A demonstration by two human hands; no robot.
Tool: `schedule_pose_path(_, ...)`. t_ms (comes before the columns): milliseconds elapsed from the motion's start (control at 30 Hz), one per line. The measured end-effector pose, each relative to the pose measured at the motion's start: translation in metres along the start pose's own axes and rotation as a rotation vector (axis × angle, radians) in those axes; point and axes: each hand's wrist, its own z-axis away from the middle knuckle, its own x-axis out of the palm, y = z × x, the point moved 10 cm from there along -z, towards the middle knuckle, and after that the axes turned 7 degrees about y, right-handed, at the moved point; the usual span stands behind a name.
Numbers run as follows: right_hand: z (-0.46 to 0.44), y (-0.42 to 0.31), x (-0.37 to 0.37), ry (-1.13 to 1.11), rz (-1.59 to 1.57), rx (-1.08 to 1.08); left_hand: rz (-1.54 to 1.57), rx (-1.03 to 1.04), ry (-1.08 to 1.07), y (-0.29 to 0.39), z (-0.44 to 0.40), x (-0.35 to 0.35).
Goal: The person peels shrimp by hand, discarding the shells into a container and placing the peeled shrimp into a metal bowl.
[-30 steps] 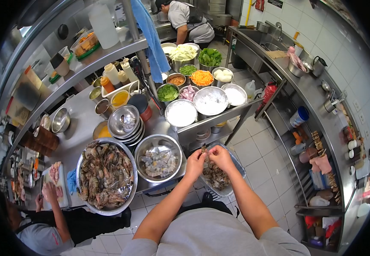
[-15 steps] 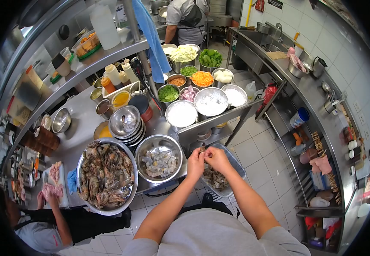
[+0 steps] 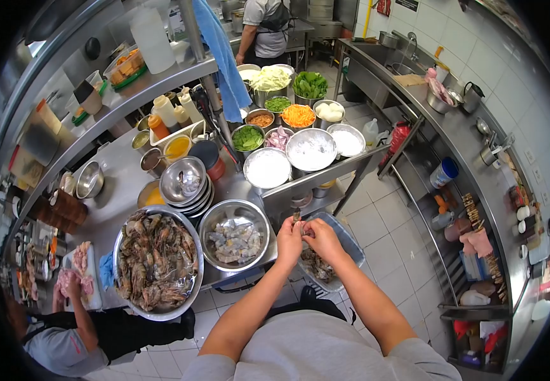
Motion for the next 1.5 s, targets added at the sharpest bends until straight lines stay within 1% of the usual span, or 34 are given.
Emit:
schedule_pose_path(33,0.0,-0.001,0.003,-0.023,0.076,-0.037,-0.054,0.016,-0.004,0.001,0.001,0.001)
schedule_pose_path(167,-0.001,0.002,0.006,-0.012,0.093,-0.074,-0.109,0.029,-0.003,0.007,0.002,0.003)
schedule_pose_path(233,0.0,-0.007,0.005,-0.019,0.134,-0.077,-0.033,-0.002,0.02,0.004,-0.002,0.002)
schedule_pose_path(367,0.002,-0.004,0.013,-0.017,0.139,-0.057,0.003,-0.03,0.032,0.0,-0.006,0.001)
schedule_pose_path(433,0.003,-0.006,0.007,0.045,0.094,-0.064,0.147,-0.116,0.06,-0.006,-0.009,-0.003)
schedule_pose_path(467,0.006,-0.004,0.007,0.044,0.094,-0.067,0.148,-0.115,0.061,-0.005,-0.01,-0.004)
schedule_pose_path(533,0.012,0.008,0.007,0.052,0.044,0.002,0.269,-0.211,0.112,-0.006,-0.009,-0.01)
schedule_pose_path(567,0.015,0.01,0.008,0.05,0.044,0.001,0.271,-0.211,0.114,-0.003,-0.01,-0.012)
schedule_pose_path(633,0.033,0.053,0.029,-0.081,-0.42,0.542,0.274,-0.093,0.058,0.009,-0.014,-0.009)
schedule_pose_path(667,0.032,0.054,0.028,-0.08,-0.42,0.544,0.274,-0.094,0.057,0.008,-0.012,-0.008)
schedule_pose_path(733,0.037,0.057,0.045,-0.109,-0.979,0.808,0.229,0.088,-0.115,0.038,0.004,0.014)
schedule_pose_path(767,0.036,0.059,0.048,-0.119,-1.043,0.858,0.233,0.035,-0.178,0.041,0.015,0.023)
schedule_pose_path(800,0.034,0.06,0.046,-0.114,-1.044,0.855,0.233,0.036,-0.184,0.038,0.017,0.025)
schedule_pose_path(867,0.034,0.057,0.047,-0.128,-1.192,0.883,-0.057,0.232,-0.194,0.045,0.023,0.027)
schedule_pose_path(933,0.035,0.064,0.048,-0.086,-1.212,0.901,-0.078,0.257,-0.178,0.034,0.021,0.025)
schedule_pose_path(967,0.036,0.069,0.048,-0.045,-1.233,0.918,-0.168,0.332,-0.151,0.033,0.022,0.024)
schedule_pose_path(1000,0.038,0.069,0.05,-0.045,-1.234,0.919,-0.258,0.407,-0.124,0.035,0.025,0.024)
schedule_pose_path(1067,0.04,0.078,0.046,0.053,-1.121,0.917,-0.233,0.378,-0.121,0.028,0.025,0.025)
schedule_pose_path(1100,0.039,0.073,0.047,0.053,-1.122,0.916,-0.291,0.415,-0.131,0.029,0.025,0.028)
schedule_pose_path(1133,0.039,0.072,0.043,0.106,-1.076,0.902,-0.35,0.449,-0.141,0.028,0.026,0.031)
schedule_pose_path(1167,0.038,0.071,0.038,0.158,-1.029,0.888,-0.35,0.448,-0.142,0.025,0.026,0.031)
schedule_pose_path(1200,0.037,0.072,0.036,0.157,-1.029,0.889,-0.169,0.245,-0.172,0.024,0.024,0.03)
schedule_pose_path(1233,0.035,0.07,0.038,0.086,-1.004,0.875,0.012,0.042,-0.2,0.015,0.022,0.032)
schedule_pose_path(1267,0.033,0.068,0.04,0.019,-0.98,0.862,0.009,0.041,-0.202,0.018,0.019,0.034)
schedule_pose_path(1300,0.032,0.065,0.036,0.024,-0.982,0.865,0.13,0.032,-0.125,0.02,0.014,0.028)
schedule_pose_path(1333,0.028,0.058,0.034,0.018,-1.068,0.853,0.252,0.024,-0.047,0.022,0.011,0.022)
schedule_pose_path(1367,0.025,0.05,0.033,0.008,-1.153,0.838,0.257,0.018,-0.049,0.023,0.011,0.021)
schedule_pose_path(1400,0.024,0.046,0.031,0.008,-1.153,0.836,0.257,0.02,-0.049,0.024,0.013,0.021)
schedule_pose_path(1467,0.025,0.043,0.03,0.012,-1.095,0.857,0.12,0.125,-0.105,0.033,0.019,0.024)
schedule_pose_path(1500,0.026,0.047,0.033,0.01,-1.096,0.858,0.119,0.124,-0.103,0.032,0.02,0.023)
